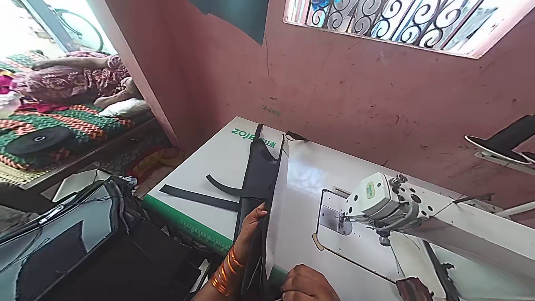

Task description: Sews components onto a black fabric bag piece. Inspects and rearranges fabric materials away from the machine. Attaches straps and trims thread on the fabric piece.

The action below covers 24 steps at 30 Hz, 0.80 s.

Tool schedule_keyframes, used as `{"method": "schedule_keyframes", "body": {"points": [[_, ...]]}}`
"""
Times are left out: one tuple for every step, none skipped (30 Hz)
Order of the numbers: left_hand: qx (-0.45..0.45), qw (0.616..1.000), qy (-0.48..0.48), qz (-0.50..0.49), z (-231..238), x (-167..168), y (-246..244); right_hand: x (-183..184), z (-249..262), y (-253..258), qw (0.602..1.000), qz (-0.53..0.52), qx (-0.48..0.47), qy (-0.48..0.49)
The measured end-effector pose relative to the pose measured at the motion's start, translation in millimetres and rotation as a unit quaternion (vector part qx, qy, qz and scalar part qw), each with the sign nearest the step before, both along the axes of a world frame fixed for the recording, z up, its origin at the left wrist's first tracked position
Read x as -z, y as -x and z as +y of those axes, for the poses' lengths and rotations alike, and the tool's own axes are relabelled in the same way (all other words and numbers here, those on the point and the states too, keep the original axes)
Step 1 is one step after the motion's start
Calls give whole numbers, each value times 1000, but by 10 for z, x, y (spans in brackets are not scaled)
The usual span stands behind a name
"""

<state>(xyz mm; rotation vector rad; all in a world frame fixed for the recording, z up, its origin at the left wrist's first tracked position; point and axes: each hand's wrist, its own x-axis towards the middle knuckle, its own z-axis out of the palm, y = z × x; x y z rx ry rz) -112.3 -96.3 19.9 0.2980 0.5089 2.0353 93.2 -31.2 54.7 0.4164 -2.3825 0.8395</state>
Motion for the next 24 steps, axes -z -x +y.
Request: {"method": "schedule_keyframes", "body": {"points": [[-3,1000,3,2,-1,-3,5,-1,3,-4,1000,-3,3,4],[-7,1000,7,2,-4,-15,9,-1,1,-3,1000,-5,8,11],[-14,1000,11,0,-9,-29,9,-4,-11,3,1000,-7,16,20],[-20,1000,14,-2,-18,-50,5,-12,-34,18,999,-14,25,32],[-19,1000,12,3,-29,-58,8,-26,-68,40,998,-28,27,46],[-14,1000,-4,4,-35,-12,20,-45,-107,66,997,-49,17,57],[-3,1000,-29,-4,-39,55,38,-60,-151,101,996,-73,-1,58],[-2,999,-35,-3,-44,81,46,-72,-204,144,994,-93,-19,48],[-9,999,-31,-5,-50,73,44,-74,-257,193,994,-105,-30,27],[-22,1000,-19,-10,-51,56,39,-74,-306,244,993,-111,-36,4],[-43,999,0,-11,-53,27,31,-65,-344,301,993,-107,-36,-19],[-66,997,26,-4,-57,-15,19,-50,-369,360,994,-96,-31,-40],[-90,995,52,6,-64,-50,3,-42,-387,417,994,-84,-25,-58],[-118,990,81,9,-59,-85,-15,-38,-400,470,994,-73,-21,-75],[-137,985,106,11,-51,-119,-27,-42,-407,519,994,-66,-19,-90],[-143,984,107,17,-48,-95,-22,-51,-409,559,992,-64,-20,-105],[-147,983,110,20,-43,-76,-19,-62,-411,590,991,-63,-20,-116],[-145,983,109,16,-40,-63,-15,-69,-416,612,990,-64,-18,-125],[-152,981,122,14,-43,-108,-32,-75,-420,626,989,-68,-18,-131],[-163,976,144,10,-46,-185,-57,-80,-426,635,988,-69,-17,-136],[-172,970,172,11,-57,-286,-83,-82,-431,643,988,-66,-16,-140],[-174,965,197,17,-76,-405,-109,-79,-434,649,988,-61,-13,-144],[-178,963,203,10,-76,-451,-122,-75,-436,649,987,-61,-12,-146],[-178,965,194,4,-70,-417,-116,-71,-436,646,987,-61,-12,-147]]}}
